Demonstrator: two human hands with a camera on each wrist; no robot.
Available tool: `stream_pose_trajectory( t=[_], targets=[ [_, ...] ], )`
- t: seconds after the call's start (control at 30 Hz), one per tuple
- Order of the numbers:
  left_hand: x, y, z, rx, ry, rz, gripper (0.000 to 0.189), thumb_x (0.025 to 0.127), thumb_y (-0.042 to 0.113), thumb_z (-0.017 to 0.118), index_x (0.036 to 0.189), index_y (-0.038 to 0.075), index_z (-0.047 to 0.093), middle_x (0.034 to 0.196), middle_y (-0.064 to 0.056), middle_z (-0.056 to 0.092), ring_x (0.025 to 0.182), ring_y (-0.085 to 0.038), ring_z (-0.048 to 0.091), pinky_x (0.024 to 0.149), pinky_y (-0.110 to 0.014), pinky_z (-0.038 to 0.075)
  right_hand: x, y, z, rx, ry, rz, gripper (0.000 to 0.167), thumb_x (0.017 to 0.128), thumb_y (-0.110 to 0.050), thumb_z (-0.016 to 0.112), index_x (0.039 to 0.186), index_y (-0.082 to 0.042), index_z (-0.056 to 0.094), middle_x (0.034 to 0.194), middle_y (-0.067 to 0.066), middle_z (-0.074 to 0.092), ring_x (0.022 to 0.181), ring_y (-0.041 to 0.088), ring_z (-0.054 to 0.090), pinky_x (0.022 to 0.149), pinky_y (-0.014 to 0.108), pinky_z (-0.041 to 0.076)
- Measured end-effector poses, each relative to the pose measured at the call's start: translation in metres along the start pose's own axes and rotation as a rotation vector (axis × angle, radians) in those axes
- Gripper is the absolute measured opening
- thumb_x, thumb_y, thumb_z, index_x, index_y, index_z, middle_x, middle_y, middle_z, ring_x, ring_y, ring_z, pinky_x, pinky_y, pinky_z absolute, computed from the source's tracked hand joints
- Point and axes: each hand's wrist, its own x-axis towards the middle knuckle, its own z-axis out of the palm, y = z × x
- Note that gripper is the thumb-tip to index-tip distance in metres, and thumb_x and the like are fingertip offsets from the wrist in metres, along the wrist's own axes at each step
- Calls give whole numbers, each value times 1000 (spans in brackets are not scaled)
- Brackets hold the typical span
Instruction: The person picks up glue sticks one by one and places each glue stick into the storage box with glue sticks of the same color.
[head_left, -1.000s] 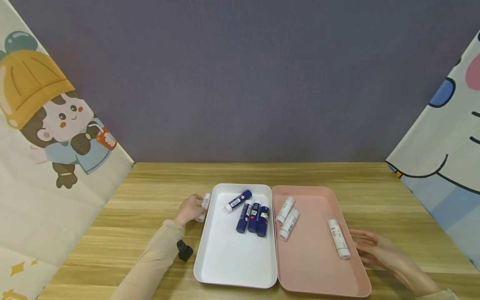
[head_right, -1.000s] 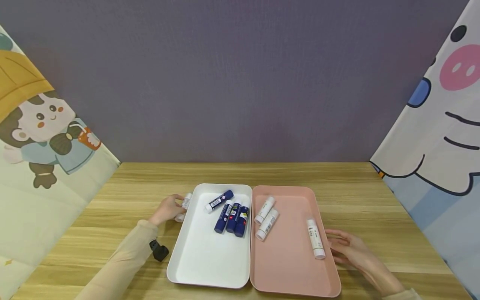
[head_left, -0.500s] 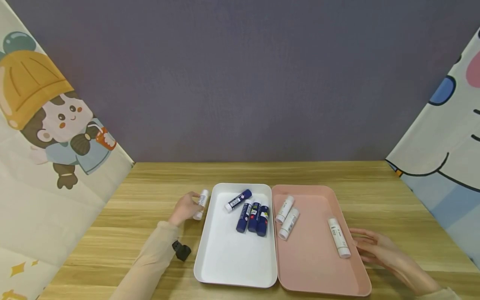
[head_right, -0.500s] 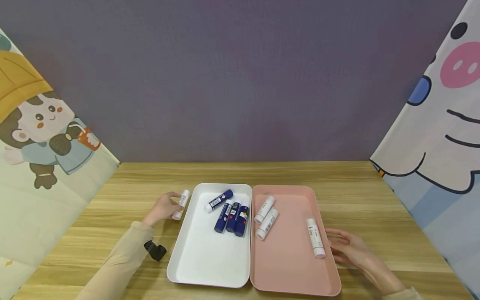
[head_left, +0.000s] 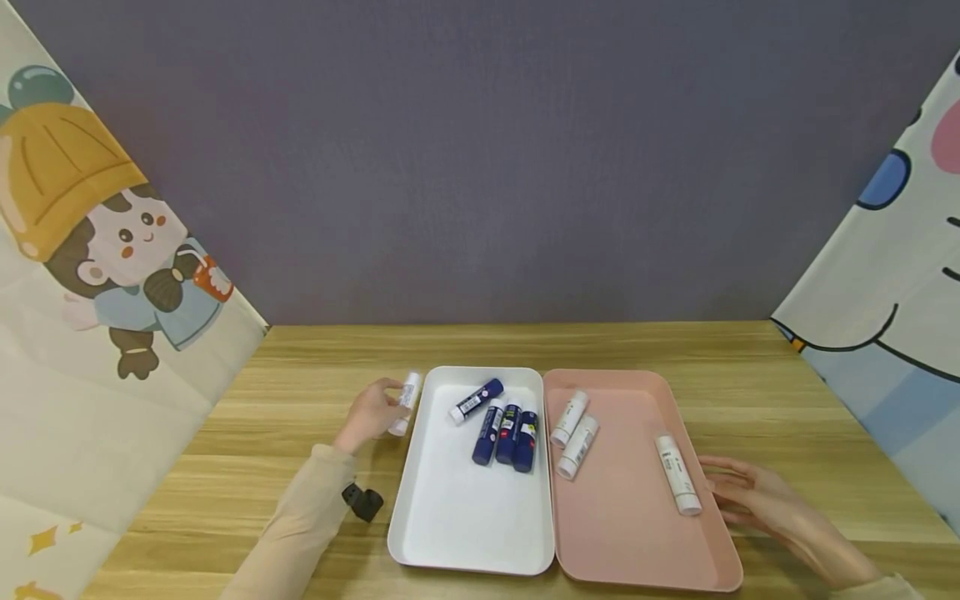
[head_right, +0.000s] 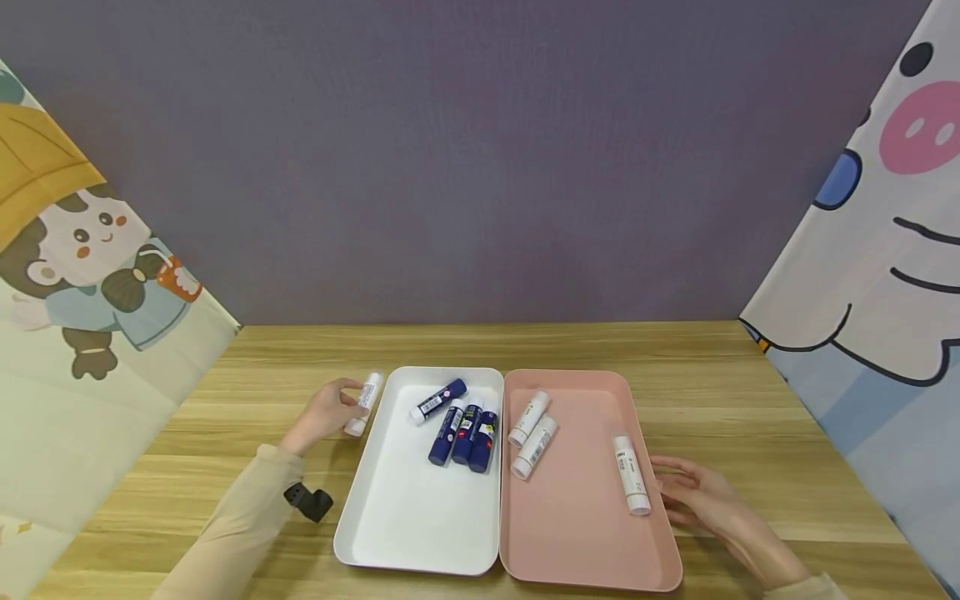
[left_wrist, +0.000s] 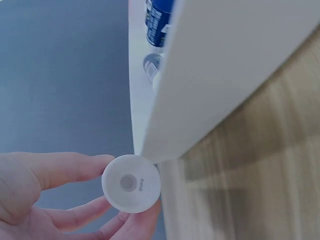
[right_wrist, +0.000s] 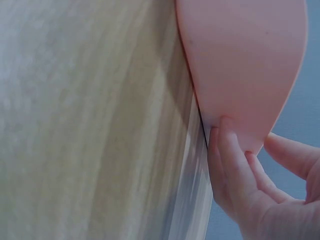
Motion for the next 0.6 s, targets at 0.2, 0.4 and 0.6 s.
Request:
stream_pose_trajectory(
  t=[0.2, 0.4, 0.6],
  targets=[
    [-3, 8, 1, 12, 17, 34, 47, 74, 1, 62, 118, -9, 46, 88, -22, 59, 62, -19, 58, 54, -28, 50, 1, -1, 1, 0, 2, 11, 22, 89, -13, 52, 108, -24, 53, 105, -1, 59, 87, 9, 59, 74, 32, 50],
    [-3, 17, 3, 6, 2, 32, 49, 74, 1, 62, 120, -8, 45, 88, -21, 58, 65, -19, 58, 56, -28, 50, 1, -1, 0, -1, -13, 0, 23, 90, -12, 50, 109, -23, 53, 104, -2, 59, 86, 10, 60, 72, 32, 50],
    [-3, 27, 8, -56, -18, 14, 50, 74, -1, 62, 121, -8, 45, 90, -23, 58, 62, -18, 59, 53, -28, 51, 1, 0, 0, 3, -7, 8, 23, 89, -12, 51, 104, -30, 54, 102, -4, 59, 87, 9, 59, 72, 31, 50]
  ],
)
